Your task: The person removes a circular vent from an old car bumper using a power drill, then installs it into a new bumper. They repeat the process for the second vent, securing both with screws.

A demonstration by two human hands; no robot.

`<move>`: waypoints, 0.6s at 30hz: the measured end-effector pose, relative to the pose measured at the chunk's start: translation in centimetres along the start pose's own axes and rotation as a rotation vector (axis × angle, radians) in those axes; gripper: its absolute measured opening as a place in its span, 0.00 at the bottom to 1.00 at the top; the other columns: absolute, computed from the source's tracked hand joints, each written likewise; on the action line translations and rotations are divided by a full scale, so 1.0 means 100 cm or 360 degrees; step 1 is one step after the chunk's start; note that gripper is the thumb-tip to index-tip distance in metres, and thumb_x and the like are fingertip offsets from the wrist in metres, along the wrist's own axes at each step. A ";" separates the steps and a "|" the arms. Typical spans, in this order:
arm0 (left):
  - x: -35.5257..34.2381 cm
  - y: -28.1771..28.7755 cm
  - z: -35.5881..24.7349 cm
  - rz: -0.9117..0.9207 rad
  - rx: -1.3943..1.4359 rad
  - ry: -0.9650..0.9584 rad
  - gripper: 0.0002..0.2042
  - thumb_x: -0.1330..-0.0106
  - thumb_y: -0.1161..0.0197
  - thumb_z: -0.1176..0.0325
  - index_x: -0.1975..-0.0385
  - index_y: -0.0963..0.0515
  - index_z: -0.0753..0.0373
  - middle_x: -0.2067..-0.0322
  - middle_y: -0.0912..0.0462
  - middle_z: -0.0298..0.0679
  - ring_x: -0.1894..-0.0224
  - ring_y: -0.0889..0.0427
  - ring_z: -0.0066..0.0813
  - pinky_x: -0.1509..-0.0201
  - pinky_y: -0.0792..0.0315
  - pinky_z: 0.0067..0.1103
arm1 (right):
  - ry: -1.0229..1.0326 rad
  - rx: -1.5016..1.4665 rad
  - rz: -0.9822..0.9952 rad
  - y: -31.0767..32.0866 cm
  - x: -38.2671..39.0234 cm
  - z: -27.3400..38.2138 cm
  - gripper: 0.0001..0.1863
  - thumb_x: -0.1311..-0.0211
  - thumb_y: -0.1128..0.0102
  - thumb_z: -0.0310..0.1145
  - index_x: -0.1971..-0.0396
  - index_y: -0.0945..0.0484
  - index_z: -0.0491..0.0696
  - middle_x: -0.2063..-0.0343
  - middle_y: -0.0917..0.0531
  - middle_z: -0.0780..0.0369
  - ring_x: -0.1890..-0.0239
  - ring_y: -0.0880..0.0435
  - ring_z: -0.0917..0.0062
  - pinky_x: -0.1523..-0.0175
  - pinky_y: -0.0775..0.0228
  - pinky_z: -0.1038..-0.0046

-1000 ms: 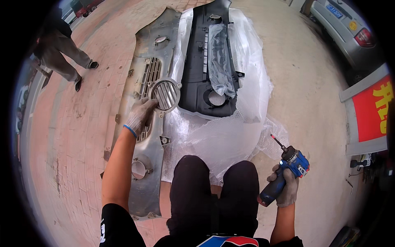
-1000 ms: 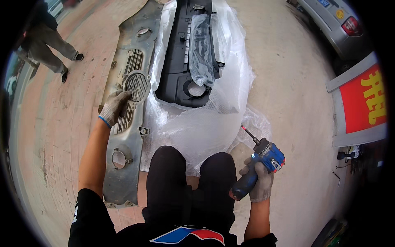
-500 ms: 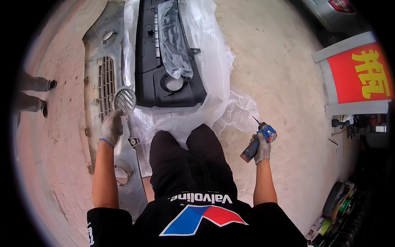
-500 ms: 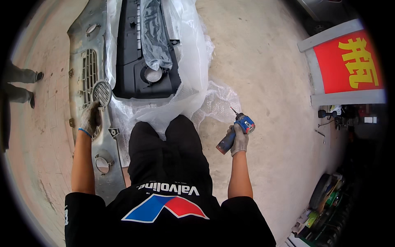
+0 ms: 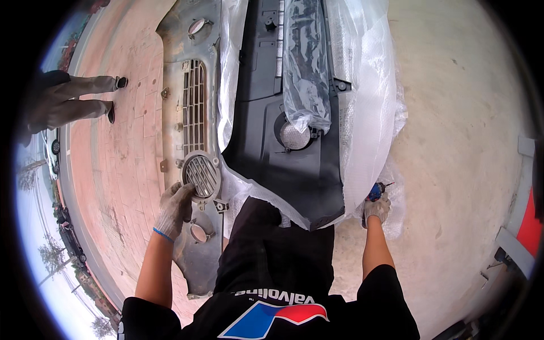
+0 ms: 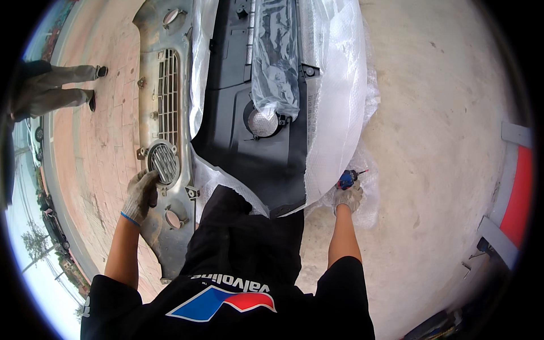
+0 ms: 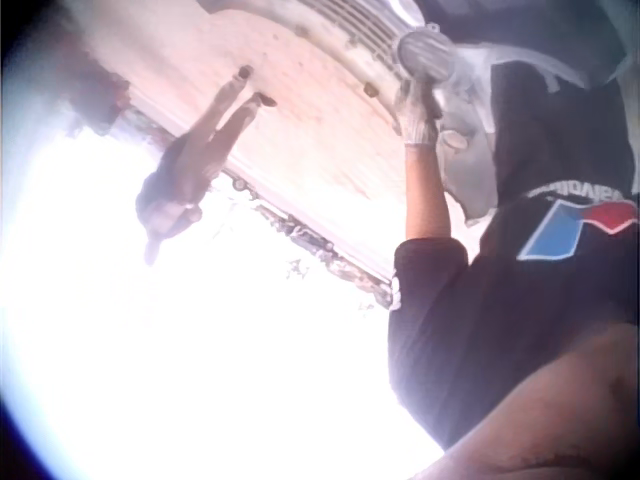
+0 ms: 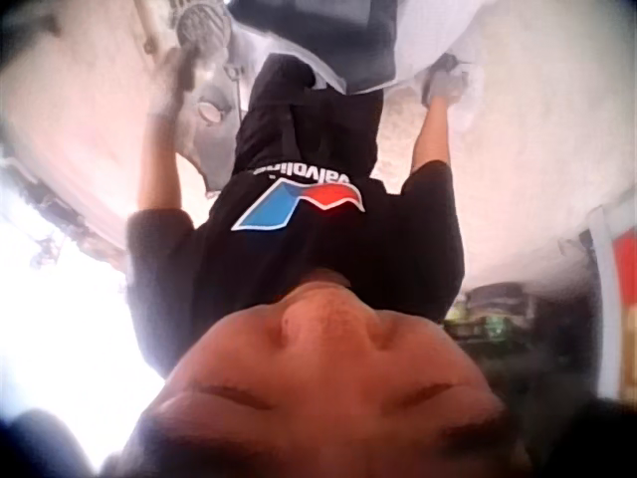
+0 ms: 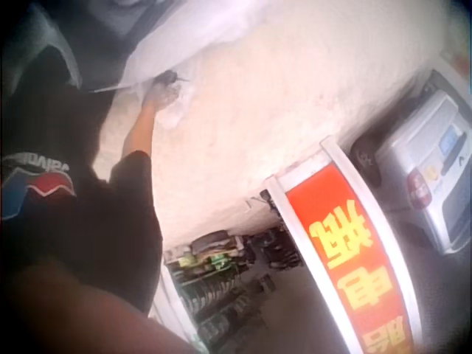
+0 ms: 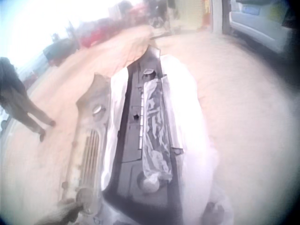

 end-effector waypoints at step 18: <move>-0.198 -0.129 0.000 0.0563 -0.0982 -0.0181 0.20 0.38 0.41 0.51 0.68 0.20 0.67 0.69 0.17 0.54 0.61 0.17 0.52 0.52 0.25 0.36 | -0.0402 -0.2047 0.1149 -0.002 -0.039 0.416 0.16 0.36 0.38 0.42 0.61 0.26 0.44 0.76 0.20 0.63 0.83 0.26 0.82 0.79 0.37 0.78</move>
Point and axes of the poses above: each hand's wrist, its own x-axis away from the middle knuckle, its own y-axis out of the back of the hand, z = x × y, the point moved 7 cm from there along -x, towards the middle knuckle
